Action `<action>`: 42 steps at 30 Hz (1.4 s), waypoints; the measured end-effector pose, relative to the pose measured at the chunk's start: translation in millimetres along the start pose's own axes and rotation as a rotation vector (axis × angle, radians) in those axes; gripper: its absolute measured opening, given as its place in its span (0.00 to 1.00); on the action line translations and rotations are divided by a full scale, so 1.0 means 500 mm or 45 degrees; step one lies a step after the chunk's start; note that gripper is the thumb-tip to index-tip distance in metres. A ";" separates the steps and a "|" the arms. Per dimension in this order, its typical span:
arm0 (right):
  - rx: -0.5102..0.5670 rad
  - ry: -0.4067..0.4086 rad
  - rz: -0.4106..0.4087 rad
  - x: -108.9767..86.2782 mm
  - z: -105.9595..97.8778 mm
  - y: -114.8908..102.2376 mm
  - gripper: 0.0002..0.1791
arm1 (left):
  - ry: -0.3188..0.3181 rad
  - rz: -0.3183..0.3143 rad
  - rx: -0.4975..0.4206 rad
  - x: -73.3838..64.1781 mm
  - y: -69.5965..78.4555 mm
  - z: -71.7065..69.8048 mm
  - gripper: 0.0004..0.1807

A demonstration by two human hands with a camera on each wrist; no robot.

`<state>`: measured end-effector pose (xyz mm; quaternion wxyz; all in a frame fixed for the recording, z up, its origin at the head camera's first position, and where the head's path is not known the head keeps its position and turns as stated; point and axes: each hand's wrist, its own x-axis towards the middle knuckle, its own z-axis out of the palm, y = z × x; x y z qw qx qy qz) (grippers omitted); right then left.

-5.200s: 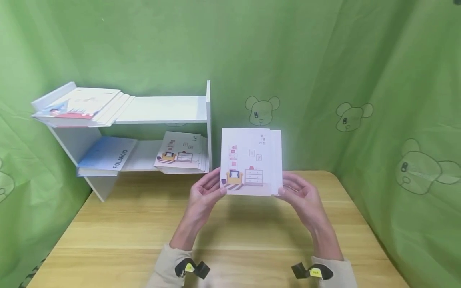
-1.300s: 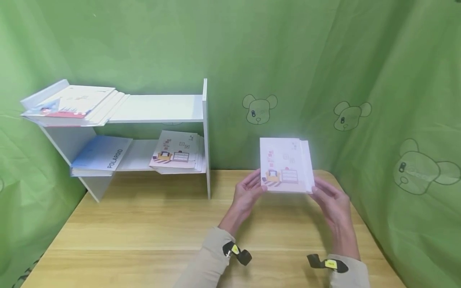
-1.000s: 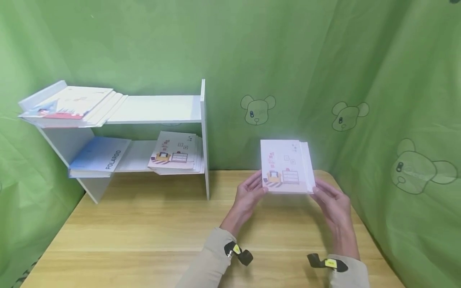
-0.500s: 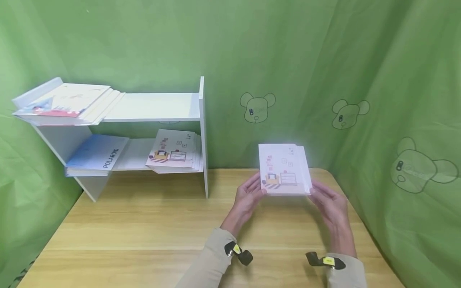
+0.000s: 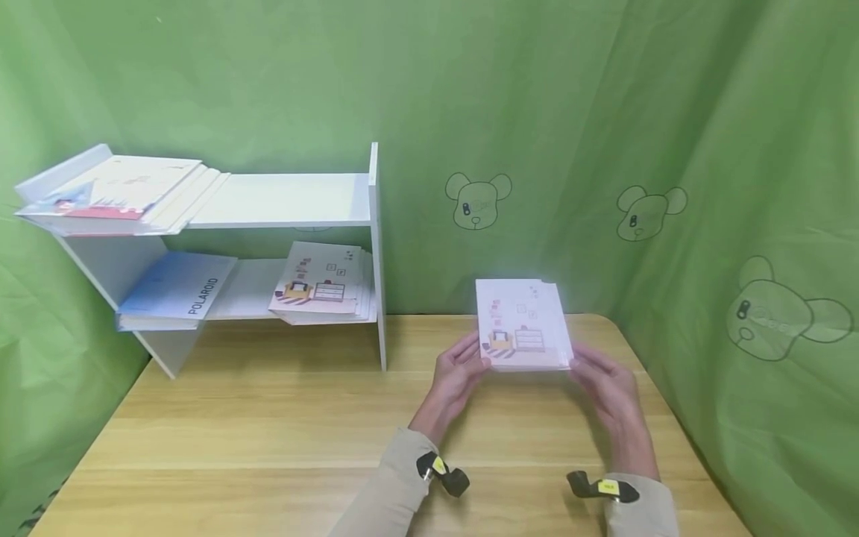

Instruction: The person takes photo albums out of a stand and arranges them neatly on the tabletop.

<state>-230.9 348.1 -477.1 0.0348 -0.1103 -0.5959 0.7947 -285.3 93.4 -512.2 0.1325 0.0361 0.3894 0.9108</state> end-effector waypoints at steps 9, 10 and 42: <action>-0.021 0.030 0.073 0.006 -0.005 0.018 0.35 | 0.055 -0.027 0.006 0.003 -0.020 -0.011 0.33; -0.026 0.034 0.079 0.007 -0.006 0.019 0.35 | 0.056 -0.028 0.004 0.005 -0.023 -0.013 0.33; 0.008 0.219 0.111 0.022 -0.019 0.065 0.35 | 0.057 -0.074 -0.037 0.012 -0.067 -0.020 0.33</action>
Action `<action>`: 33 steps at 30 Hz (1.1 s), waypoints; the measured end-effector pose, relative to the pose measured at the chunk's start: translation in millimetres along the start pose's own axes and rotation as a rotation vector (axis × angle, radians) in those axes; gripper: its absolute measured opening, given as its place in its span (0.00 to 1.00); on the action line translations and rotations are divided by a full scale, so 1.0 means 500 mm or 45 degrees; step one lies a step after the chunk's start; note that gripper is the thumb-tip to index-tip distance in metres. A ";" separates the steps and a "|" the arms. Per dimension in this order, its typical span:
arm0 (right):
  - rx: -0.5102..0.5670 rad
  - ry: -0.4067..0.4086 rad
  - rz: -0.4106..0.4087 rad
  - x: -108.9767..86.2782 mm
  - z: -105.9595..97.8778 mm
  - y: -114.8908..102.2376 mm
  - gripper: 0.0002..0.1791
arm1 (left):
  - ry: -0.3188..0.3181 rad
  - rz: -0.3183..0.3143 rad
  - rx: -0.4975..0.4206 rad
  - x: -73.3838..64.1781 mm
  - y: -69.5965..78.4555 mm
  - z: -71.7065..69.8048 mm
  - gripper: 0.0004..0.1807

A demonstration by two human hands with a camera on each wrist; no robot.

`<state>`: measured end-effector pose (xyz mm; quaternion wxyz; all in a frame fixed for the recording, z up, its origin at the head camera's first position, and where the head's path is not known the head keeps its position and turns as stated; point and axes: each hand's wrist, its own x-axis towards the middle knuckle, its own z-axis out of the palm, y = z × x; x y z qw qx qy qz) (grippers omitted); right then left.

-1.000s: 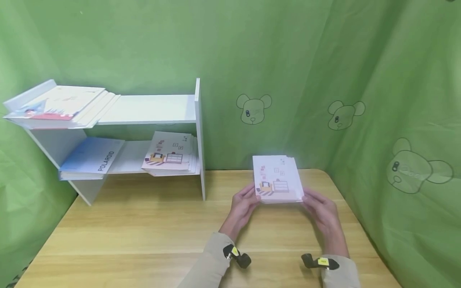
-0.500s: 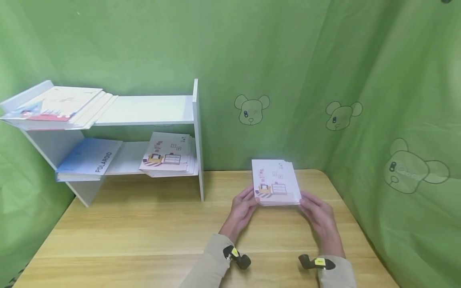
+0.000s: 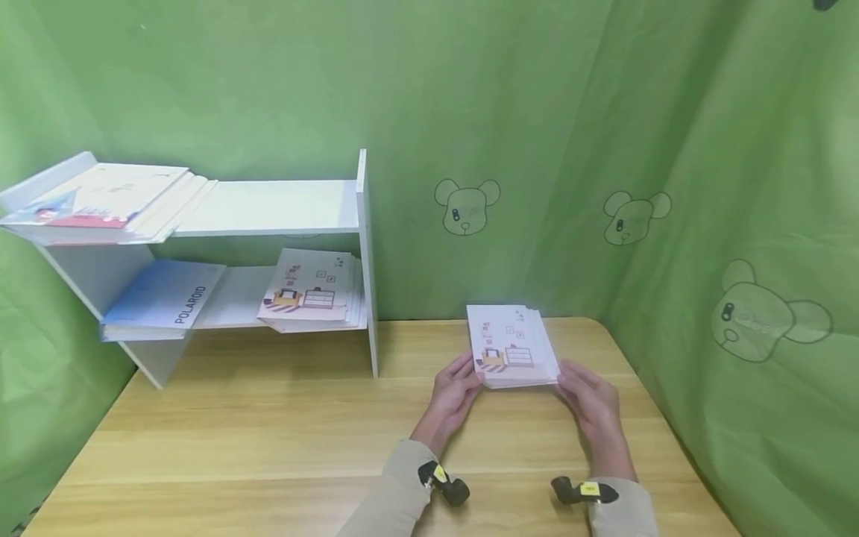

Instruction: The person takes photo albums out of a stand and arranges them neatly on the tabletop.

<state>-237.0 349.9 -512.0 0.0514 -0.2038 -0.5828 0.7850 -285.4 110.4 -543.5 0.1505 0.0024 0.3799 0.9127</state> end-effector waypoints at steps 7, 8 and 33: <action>-0.136 0.087 -0.015 0.007 0.005 0.005 0.33 | 0.011 -0.021 0.013 0.004 -0.007 0.004 0.33; -0.151 0.094 -0.015 0.007 0.005 0.006 0.33 | 0.008 -0.026 0.021 0.005 -0.008 0.004 0.34; -0.724 0.157 -0.150 0.007 0.015 0.014 0.26 | 0.127 0.017 0.102 0.007 -0.022 0.008 0.33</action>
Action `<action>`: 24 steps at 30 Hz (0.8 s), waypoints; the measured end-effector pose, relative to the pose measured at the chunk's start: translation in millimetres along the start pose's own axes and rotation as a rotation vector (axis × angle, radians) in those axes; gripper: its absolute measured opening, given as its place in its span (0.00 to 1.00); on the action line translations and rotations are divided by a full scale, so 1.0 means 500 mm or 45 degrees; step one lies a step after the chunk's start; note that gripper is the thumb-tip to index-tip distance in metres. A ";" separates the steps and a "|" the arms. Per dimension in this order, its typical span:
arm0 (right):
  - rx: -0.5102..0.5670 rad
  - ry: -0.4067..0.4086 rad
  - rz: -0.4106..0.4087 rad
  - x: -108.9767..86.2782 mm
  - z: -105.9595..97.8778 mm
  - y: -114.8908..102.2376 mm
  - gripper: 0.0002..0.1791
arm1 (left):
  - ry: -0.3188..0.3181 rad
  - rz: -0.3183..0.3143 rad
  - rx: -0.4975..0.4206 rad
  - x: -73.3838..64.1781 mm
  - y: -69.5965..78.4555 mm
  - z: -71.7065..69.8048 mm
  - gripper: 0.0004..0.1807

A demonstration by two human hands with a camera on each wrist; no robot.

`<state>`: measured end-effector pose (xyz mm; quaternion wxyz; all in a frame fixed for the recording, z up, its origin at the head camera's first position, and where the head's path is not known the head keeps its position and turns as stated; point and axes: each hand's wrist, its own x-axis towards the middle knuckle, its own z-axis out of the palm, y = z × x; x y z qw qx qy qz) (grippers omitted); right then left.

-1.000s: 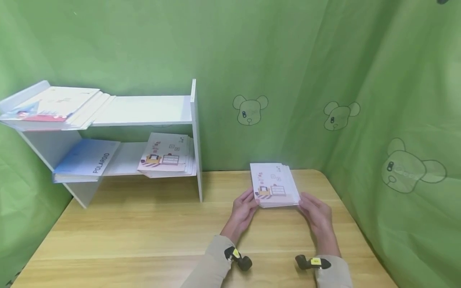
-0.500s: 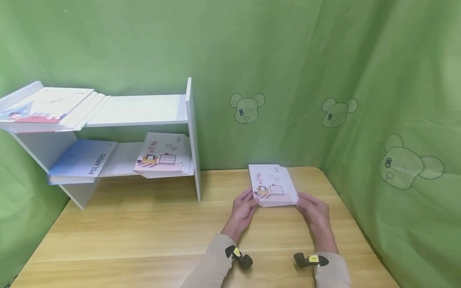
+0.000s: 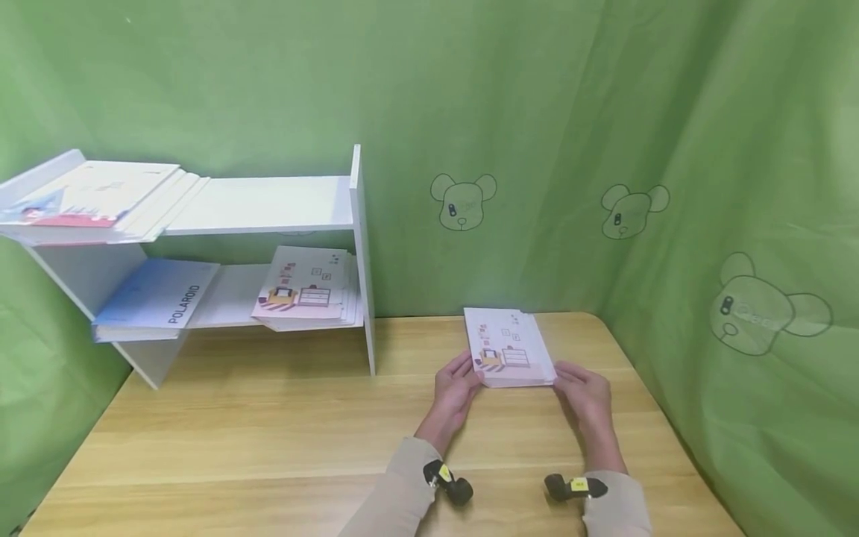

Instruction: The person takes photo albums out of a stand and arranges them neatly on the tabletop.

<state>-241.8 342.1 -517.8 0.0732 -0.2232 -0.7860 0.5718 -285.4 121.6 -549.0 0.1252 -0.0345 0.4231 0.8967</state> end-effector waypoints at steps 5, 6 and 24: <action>-0.061 0.016 -0.035 -0.003 0.004 -0.008 0.25 | -0.003 0.000 0.008 0.001 0.003 0.000 0.33; -0.069 0.015 -0.037 -0.004 0.004 -0.008 0.25 | -0.003 -0.002 0.011 0.001 0.004 0.000 0.33; -0.112 -0.088 -0.063 -0.009 -0.001 -0.017 0.26 | -0.044 -0.027 0.112 -0.019 0.032 0.001 0.29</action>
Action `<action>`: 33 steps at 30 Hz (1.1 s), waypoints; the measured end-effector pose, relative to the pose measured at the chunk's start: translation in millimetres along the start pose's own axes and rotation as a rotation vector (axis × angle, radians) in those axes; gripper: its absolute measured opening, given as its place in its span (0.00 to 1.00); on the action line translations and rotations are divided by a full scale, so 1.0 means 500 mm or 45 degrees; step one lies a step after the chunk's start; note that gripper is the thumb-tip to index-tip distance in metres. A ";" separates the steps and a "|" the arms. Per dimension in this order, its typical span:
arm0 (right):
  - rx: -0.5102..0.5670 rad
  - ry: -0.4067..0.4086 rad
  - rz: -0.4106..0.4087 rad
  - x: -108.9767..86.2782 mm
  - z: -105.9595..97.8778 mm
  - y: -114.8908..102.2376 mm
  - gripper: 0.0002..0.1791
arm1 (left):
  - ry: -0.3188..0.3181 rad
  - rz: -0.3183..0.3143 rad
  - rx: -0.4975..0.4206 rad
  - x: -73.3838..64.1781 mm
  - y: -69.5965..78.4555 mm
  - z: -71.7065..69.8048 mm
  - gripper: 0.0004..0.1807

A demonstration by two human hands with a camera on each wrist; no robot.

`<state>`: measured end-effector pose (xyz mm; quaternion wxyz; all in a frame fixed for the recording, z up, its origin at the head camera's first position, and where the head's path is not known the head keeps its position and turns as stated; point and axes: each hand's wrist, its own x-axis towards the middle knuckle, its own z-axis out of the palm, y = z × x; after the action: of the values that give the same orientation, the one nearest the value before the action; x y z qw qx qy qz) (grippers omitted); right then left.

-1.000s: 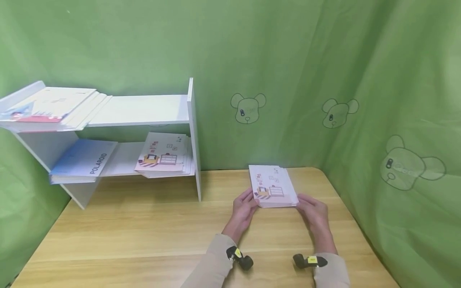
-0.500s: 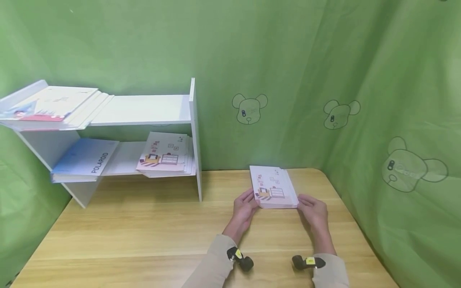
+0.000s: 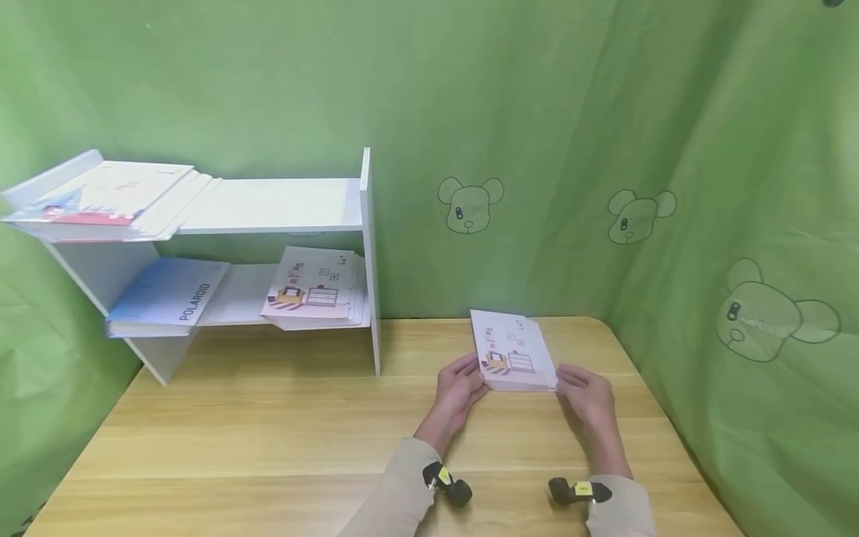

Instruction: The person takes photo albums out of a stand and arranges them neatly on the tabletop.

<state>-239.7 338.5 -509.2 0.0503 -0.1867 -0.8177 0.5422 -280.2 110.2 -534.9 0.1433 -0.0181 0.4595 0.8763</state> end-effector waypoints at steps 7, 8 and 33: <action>0.017 -0.034 -0.021 -0.007 -0.003 -0.008 0.26 | 0.021 -0.023 0.075 -0.012 0.017 -0.009 0.29; 0.039 -0.038 -0.018 -0.010 -0.004 -0.010 0.27 | 0.019 -0.025 0.084 -0.014 0.020 -0.010 0.29; 0.127 0.029 -0.258 -0.066 0.019 -0.089 0.24 | -0.081 0.101 0.227 -0.060 0.083 -0.018 0.25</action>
<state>-223.2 303.2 -469.0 0.1234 -0.1064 -0.8037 0.5723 -263.4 73.5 -502.2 0.1240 0.0410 0.5314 0.8370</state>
